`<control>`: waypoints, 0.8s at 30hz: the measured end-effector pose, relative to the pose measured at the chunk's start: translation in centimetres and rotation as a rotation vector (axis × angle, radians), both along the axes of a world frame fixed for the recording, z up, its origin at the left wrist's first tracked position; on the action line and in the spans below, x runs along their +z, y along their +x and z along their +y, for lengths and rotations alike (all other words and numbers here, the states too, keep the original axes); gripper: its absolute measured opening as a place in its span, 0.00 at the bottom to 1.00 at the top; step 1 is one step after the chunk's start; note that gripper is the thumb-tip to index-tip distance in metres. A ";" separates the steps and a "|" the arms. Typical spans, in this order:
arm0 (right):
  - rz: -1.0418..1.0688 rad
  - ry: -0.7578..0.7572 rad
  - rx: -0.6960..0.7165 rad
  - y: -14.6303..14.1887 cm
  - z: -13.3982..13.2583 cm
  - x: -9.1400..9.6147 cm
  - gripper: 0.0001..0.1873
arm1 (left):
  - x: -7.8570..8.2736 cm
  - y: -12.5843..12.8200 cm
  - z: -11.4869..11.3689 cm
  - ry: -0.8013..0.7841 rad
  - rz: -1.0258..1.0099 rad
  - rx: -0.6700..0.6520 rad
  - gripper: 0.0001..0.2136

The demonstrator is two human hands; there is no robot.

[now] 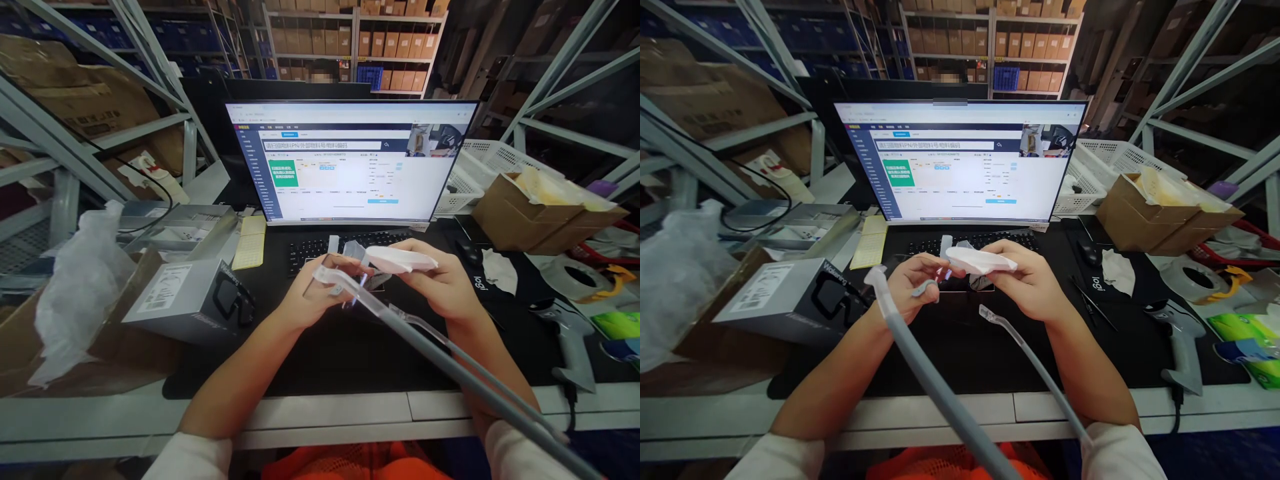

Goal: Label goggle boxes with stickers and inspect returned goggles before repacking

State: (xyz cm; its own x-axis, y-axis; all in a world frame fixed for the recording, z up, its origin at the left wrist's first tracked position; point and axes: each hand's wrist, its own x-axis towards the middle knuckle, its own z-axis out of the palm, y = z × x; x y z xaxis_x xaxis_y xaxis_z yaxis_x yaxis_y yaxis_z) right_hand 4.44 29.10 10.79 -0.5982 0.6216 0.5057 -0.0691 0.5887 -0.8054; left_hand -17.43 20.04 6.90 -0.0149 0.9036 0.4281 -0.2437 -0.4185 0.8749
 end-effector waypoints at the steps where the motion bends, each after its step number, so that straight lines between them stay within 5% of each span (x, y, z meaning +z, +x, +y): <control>1: 0.058 -0.019 -0.094 -0.3 0.4 -0.4 0.11 | 0.1 0.0 0.1 0.015 -0.030 0.067 0.19; 4: 0.486 0.005 -0.514 -1.9 1.2 -1.9 0.13 | 0.3 0.2 0.5 0.155 -0.117 0.380 0.16; 7: 0.785 0.191 -0.813 -3.3 0.6 -3.1 0.13 | 0.2 0.3 0.7 0.290 -0.116 0.643 0.16; 11: 0.470 0.604 -0.681 -4.3 -1.8 -4.7 0.18 | 0.4 0.9 0.3 0.386 -0.025 0.722 0.16; 14: 0.124 0.710 -0.511 -5.2 -2.9 -5.3 0.20 | 0.6 1.4 0.0 0.478 -0.023 0.689 0.17; 19: -0.100 0.512 -0.356 -5.9 -2.8 -5.7 0.22 | 0.2 1.4 0.2 0.429 -0.065 0.706 0.15; 24: 0.056 -0.069 -0.210 -5.2 -2.3 -5.6 0.20 | -1.5 1.4 1.1 0.413 0.005 0.747 0.16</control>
